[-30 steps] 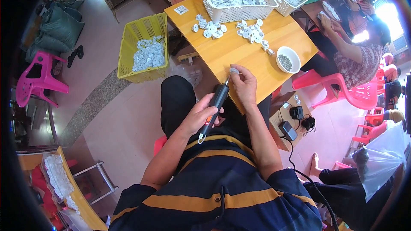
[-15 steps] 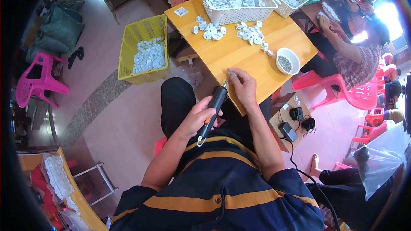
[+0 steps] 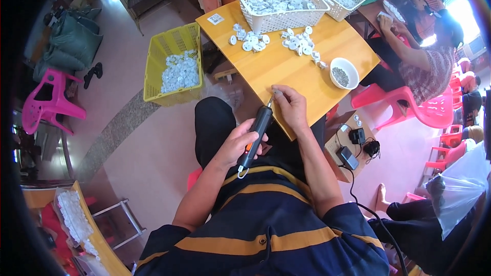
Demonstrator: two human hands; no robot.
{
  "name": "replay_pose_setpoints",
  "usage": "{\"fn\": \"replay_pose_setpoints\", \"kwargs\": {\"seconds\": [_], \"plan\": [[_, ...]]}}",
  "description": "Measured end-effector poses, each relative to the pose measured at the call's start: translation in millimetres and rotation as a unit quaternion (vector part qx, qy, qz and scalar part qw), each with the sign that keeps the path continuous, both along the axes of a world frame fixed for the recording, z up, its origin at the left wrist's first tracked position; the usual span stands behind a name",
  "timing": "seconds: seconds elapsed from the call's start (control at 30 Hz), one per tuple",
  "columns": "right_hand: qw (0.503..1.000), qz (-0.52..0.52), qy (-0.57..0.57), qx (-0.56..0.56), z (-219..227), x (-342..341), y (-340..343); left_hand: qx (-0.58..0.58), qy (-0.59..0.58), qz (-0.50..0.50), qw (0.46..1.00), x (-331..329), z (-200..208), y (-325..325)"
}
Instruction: Assembling small plastic components by inserting screws using an electric screwdriver.
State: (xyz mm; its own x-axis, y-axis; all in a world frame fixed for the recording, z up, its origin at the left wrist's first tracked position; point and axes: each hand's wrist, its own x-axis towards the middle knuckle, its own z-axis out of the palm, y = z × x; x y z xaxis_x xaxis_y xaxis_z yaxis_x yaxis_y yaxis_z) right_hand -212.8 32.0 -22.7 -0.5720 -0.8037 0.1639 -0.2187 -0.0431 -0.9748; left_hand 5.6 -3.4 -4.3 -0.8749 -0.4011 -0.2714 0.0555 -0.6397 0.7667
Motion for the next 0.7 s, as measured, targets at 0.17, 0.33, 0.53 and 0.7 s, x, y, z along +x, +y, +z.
{"fn": "replay_pose_setpoints", "kwargs": {"seconds": [0.17, 0.33, 0.53, 0.7], "plan": [[1.000, -0.003, 0.007, -0.006, -2.8, -0.8, -0.8, 0.001, 0.000, -0.003, 1.000, -0.6, -0.3, -1.5], [0.999, -0.009, 0.038, -0.009, -4.6, -0.1, -0.9, 0.003, 0.005, -0.003, 1.000, 1.0, 0.7, -2.6], [0.999, -0.005, 0.041, 0.002, -5.5, -0.7, -1.2, 0.004, 0.003, -0.002, 1.000, 1.0, 2.6, -2.4], [0.999, 0.003, 0.052, -0.001, -7.8, -1.7, -1.2, 0.002, 0.002, -0.001, 1.000, 0.9, 1.9, -2.5]]}}
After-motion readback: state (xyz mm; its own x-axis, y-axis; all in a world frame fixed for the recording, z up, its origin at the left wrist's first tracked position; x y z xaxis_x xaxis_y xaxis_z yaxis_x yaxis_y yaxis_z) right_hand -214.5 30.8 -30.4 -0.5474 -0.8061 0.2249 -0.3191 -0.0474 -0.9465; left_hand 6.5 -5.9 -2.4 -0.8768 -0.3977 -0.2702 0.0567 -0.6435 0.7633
